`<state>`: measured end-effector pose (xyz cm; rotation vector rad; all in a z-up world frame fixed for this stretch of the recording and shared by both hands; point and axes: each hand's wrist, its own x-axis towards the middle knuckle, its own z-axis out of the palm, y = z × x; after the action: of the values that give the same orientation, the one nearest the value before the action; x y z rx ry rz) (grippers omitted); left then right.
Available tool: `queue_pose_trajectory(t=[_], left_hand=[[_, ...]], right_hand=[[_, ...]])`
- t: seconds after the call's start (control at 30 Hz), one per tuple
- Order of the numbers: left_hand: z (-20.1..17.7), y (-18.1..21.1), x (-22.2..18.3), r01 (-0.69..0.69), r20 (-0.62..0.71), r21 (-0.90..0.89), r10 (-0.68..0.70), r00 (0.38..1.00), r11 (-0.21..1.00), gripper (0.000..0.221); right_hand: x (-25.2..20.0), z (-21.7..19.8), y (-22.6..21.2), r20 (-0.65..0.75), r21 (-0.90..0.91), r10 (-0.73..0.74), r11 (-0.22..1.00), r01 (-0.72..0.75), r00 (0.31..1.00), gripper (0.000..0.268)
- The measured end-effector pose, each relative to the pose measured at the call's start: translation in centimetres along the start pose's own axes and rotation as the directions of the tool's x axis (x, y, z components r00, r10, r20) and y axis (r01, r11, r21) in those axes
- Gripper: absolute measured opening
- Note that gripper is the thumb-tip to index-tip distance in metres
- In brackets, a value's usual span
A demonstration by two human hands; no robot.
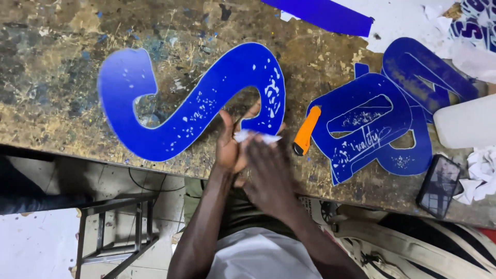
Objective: Trimming excess material from the edges of blue acrylic letters using a utility knife and cleaning the surfaces with a solvent and cloth.
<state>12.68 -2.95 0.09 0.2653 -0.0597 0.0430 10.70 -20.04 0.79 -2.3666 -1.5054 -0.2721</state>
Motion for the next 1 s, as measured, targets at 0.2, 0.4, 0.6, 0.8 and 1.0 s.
queue_pose_trajectory(t=[0.2,0.4,0.6,0.8,1.0], left_hand=[[-0.8,-3.3,0.9,0.074,0.103,-0.189,-0.055,0.993,0.979,0.114],[6.0,-4.5,2.1,0.177,0.245,-0.260,-0.113,0.963,0.949,0.106],[10.4,-4.2,1.9,0.198,0.100,-0.042,-0.193,0.976,0.979,0.093],[8.8,-6.5,2.9,0.191,0.179,-0.267,-0.146,0.973,0.945,0.110],[3.3,-6.4,4.0,0.183,0.286,-0.154,-0.134,0.949,0.971,0.111]], right_hand=[[0.4,-2.9,0.0,-0.094,-0.015,0.020,1.000,-0.022,0.995,0.079],[1.2,-6.3,2.6,-0.187,-0.128,0.166,0.973,-0.191,0.968,0.084],[-0.6,-5.1,3.3,-0.202,-0.120,0.168,0.974,-0.194,0.965,0.084],[-1.5,-4.9,2.3,-0.166,-0.070,0.220,0.970,-0.234,0.961,0.090],[-1.6,-6.6,-0.5,0.020,0.025,0.295,0.955,-0.295,0.955,0.085]])
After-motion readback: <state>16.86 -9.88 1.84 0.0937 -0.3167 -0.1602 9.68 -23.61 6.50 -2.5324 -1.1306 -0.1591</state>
